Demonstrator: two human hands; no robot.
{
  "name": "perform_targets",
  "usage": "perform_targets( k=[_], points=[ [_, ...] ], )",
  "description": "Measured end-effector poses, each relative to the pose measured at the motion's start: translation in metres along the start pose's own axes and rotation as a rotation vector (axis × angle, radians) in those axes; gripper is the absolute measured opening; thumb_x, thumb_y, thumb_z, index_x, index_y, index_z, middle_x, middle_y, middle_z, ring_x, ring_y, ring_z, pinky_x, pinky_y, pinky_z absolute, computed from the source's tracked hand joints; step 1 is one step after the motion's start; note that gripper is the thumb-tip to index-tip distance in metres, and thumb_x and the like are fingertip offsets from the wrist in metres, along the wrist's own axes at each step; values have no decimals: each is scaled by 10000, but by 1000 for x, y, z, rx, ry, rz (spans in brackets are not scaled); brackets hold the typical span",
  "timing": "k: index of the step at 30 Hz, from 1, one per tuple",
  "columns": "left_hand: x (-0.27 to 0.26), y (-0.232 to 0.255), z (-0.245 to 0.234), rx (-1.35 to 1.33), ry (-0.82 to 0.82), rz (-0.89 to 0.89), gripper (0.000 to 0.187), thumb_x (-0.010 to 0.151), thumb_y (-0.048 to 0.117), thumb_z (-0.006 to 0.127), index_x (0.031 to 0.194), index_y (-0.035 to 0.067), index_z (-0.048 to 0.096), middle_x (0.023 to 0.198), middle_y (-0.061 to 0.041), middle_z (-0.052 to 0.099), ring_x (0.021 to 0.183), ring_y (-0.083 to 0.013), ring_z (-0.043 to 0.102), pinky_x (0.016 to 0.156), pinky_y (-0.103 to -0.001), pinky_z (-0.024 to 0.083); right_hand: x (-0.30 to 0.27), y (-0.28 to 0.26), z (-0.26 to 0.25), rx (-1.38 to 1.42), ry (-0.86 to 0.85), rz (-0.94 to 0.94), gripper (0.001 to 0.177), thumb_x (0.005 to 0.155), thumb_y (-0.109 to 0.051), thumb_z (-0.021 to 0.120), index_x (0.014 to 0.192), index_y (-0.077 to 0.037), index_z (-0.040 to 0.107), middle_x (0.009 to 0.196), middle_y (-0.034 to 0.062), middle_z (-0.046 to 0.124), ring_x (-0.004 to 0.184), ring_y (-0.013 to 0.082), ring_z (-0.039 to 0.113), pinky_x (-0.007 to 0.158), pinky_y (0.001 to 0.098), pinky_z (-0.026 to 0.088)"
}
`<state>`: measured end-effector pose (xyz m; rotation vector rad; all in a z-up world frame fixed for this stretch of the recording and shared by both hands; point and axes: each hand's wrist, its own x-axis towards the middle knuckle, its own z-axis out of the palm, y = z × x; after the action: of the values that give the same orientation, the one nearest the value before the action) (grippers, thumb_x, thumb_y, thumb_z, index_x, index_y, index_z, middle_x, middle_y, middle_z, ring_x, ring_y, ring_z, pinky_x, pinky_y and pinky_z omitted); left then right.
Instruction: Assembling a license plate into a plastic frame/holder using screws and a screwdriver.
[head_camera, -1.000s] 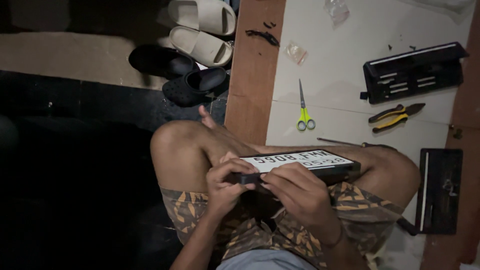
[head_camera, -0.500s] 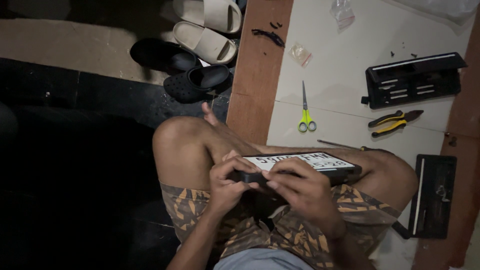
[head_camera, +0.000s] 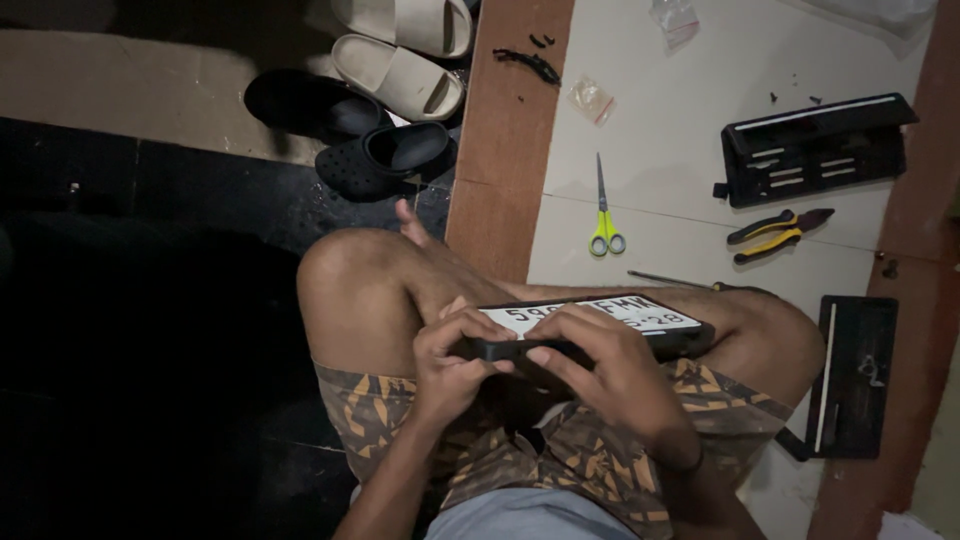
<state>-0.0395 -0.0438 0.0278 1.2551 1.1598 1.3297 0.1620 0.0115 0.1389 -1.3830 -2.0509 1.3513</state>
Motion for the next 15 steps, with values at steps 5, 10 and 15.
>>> perform_targets(
  k=[5, 10, 15],
  points=[
    [1, 5, 0, 12, -18, 32, 241, 722, 118, 886, 836, 33, 691, 933, -73, 779, 882, -195, 703, 944, -372, 457, 0, 6, 4, -24, -17, -35, 218, 907, -221, 709, 985, -18, 689, 955, 102, 720, 927, 255, 723, 808, 366, 548],
    [-1, -1, 0, -5, 2, 23, 242, 718, 94, 889, 853, 21, 702, 928, -81, 777, 895, -201, 718, 928, -373, 476, 1, 4, 6, -76, -9, -108, 238, 911, -218, 708, 971, 3, 645, 957, 125, 676, 913, 303, 683, 787, 390, 533],
    [0, -3, -6, -16, -4, -46, 253, 691, 73, 879, 845, 0, 692, 923, -100, 777, 900, -221, 724, 887, -377, 531, 2, 0, 7, -36, 16, -116, 230, 916, -203, 720, 971, 9, 647, 976, 123, 681, 935, 293, 691, 812, 380, 538]
  ],
)
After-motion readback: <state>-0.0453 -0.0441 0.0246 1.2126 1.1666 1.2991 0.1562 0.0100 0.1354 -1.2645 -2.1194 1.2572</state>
